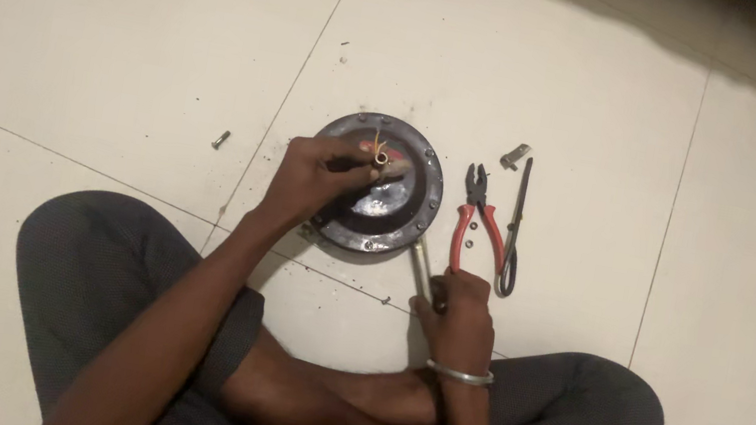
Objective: The person sits on the tiled floor and assembles a round metal base fixture. They pick up small screws and fittings, position a metal tube on the base, and use pliers and a screwdriver to tighten and secure the parts together by hand and with tools.
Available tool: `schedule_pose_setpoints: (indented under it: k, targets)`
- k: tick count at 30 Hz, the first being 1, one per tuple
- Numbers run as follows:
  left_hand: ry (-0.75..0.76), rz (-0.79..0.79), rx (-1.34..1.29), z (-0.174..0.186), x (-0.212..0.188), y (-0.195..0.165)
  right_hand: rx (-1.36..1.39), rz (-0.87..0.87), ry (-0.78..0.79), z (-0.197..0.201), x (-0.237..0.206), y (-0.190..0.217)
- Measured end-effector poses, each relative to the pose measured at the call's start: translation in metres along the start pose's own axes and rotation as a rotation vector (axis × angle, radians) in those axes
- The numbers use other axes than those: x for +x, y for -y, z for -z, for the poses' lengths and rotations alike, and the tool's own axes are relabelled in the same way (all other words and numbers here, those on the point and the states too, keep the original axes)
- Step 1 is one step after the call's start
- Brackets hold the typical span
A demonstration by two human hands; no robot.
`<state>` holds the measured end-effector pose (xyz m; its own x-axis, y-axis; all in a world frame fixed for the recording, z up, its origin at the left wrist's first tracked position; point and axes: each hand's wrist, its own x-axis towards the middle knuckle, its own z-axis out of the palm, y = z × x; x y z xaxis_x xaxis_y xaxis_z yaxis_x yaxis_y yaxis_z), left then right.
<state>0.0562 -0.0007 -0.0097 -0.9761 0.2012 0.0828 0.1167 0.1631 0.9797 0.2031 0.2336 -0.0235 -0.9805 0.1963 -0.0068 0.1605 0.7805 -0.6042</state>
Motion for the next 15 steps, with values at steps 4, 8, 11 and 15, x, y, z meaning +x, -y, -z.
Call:
schedule_pose_setpoints:
  k: [4, 8, 11, 15]
  targets:
    - [0.013, -0.018, -0.004, -0.001, 0.002, 0.001, -0.145, 0.199, -0.156, -0.005, -0.010, 0.009]
    - [0.040, 0.091, 0.010, -0.001, 0.006, 0.000, -0.126, 0.174, -0.058, -0.037, -0.025, 0.017]
    - [0.036, 0.094, 0.049, 0.001, 0.009, -0.003, -0.058, 0.138, 0.006, -0.055, -0.023, 0.013]
    - [0.057, 0.118, 0.021, 0.003, 0.009, -0.007, 0.033, 0.174, -0.079, -0.056, -0.025, 0.011]
